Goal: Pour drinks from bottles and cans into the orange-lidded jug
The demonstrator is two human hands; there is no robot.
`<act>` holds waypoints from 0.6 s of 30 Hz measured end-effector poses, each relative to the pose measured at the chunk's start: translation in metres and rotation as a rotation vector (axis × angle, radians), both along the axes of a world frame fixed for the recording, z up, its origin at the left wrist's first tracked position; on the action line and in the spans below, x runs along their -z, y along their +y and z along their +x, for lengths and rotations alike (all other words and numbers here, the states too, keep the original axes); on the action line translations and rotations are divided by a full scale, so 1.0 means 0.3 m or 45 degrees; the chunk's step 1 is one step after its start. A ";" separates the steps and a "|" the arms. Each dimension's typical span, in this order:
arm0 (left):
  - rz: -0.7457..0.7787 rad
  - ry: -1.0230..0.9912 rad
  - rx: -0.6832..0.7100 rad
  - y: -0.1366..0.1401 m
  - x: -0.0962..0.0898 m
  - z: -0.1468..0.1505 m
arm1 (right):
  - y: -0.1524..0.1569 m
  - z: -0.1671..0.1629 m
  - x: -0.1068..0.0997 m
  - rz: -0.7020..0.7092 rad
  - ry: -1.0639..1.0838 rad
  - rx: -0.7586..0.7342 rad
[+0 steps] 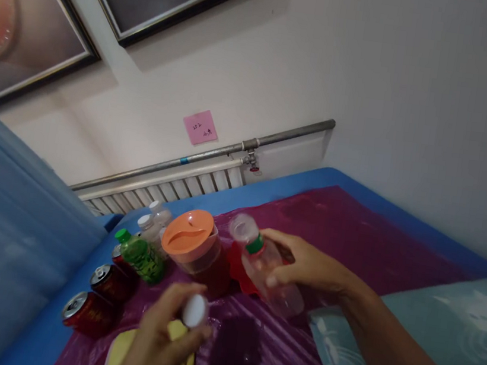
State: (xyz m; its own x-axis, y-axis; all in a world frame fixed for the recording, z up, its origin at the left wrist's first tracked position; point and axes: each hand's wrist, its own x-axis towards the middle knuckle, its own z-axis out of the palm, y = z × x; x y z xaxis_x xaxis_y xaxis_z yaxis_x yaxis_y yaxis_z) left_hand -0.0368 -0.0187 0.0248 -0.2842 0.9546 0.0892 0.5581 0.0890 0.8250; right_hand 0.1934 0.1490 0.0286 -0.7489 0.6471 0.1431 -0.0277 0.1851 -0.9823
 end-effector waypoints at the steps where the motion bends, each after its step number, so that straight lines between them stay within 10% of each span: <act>1: -0.127 0.042 0.055 0.011 0.051 0.005 | 0.012 -0.002 0.006 -0.046 0.073 0.065; 6: -0.362 0.203 0.071 0.048 0.235 0.027 | 0.044 -0.017 0.031 -0.141 0.214 0.277; 18: 0.102 -1.063 -0.626 0.238 0.178 -0.282 | 0.045 -0.040 0.050 -0.128 0.163 0.439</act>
State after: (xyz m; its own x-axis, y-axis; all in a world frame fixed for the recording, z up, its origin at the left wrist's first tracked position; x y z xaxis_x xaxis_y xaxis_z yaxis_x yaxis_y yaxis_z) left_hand -0.1215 0.0528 -0.0286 -0.6509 0.7124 -0.2624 -0.2941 0.0821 0.9522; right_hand 0.1813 0.1623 0.0137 -0.4650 0.8734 0.1445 -0.1045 0.1079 -0.9887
